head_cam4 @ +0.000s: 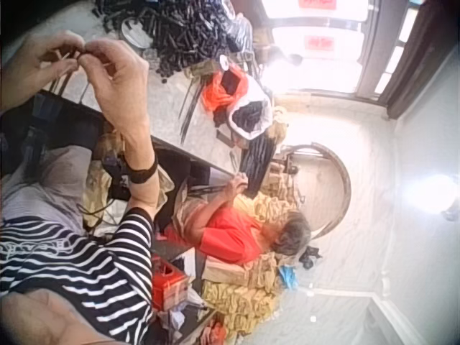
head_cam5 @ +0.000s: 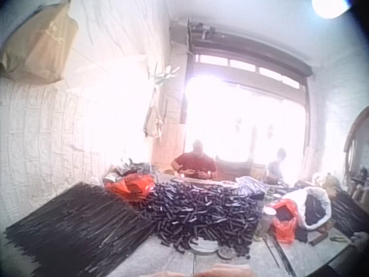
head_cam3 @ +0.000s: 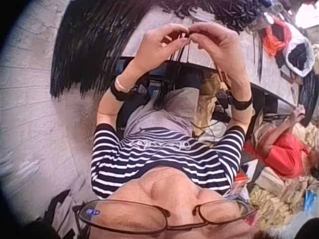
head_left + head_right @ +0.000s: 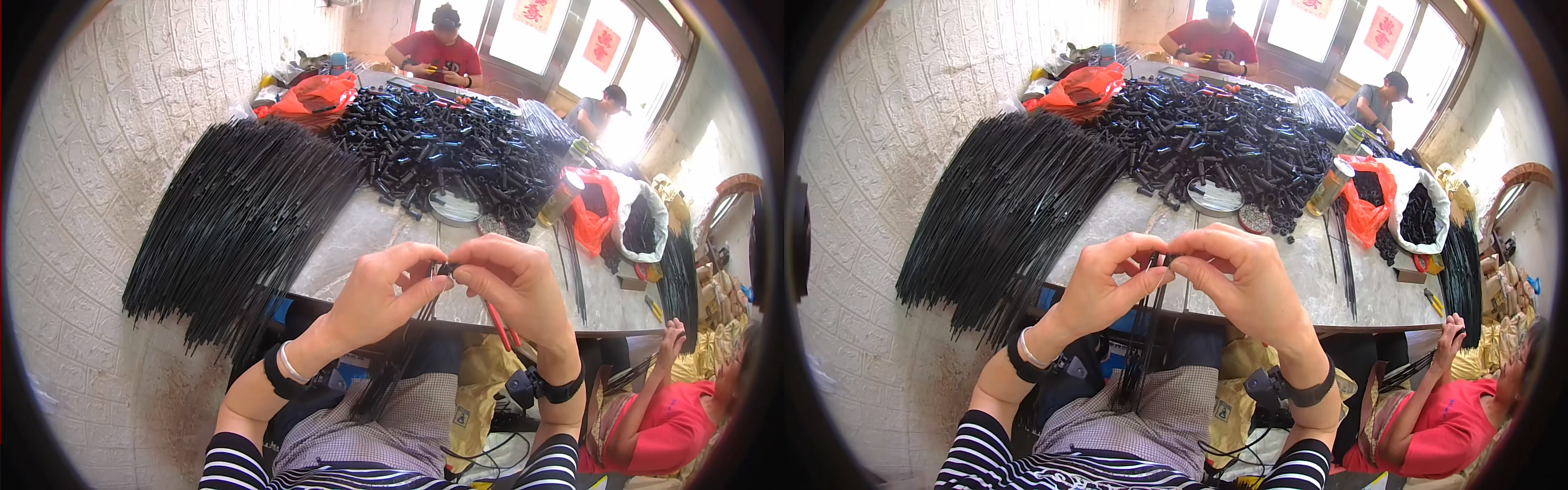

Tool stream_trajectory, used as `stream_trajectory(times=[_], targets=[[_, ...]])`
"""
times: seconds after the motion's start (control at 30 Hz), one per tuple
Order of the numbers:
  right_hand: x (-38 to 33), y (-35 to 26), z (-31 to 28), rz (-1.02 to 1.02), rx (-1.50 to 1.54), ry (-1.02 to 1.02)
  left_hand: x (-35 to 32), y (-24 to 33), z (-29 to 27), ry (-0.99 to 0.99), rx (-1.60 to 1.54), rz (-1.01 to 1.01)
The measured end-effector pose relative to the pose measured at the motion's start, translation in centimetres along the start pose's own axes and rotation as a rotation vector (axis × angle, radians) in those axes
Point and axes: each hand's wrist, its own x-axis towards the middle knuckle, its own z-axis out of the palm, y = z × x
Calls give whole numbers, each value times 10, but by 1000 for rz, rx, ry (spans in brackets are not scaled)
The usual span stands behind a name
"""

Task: The recorder is assembling small black components onto long thin rods, likely for umbrella frames, using pliers to secure them.

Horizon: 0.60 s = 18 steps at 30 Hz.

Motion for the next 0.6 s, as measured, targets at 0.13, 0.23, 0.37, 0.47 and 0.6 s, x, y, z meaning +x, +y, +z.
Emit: stream_trajectory(times=[0.13,0.23,0.37,0.47,0.6], targets=[[1,-6,8,-65,19,182,0,-1,2,-2,36,17],[5,-17,3,-134,-117,76,0,-1,4,31,30,3],[9,-26,-2,-188,-387,-61,3,1,5,22,20,15],[12,-30,-3,-238,-471,-109,4,1,5,6,-10,28],[10,-30,2,-316,-598,-127,4,1,4,-10,-37,47]])
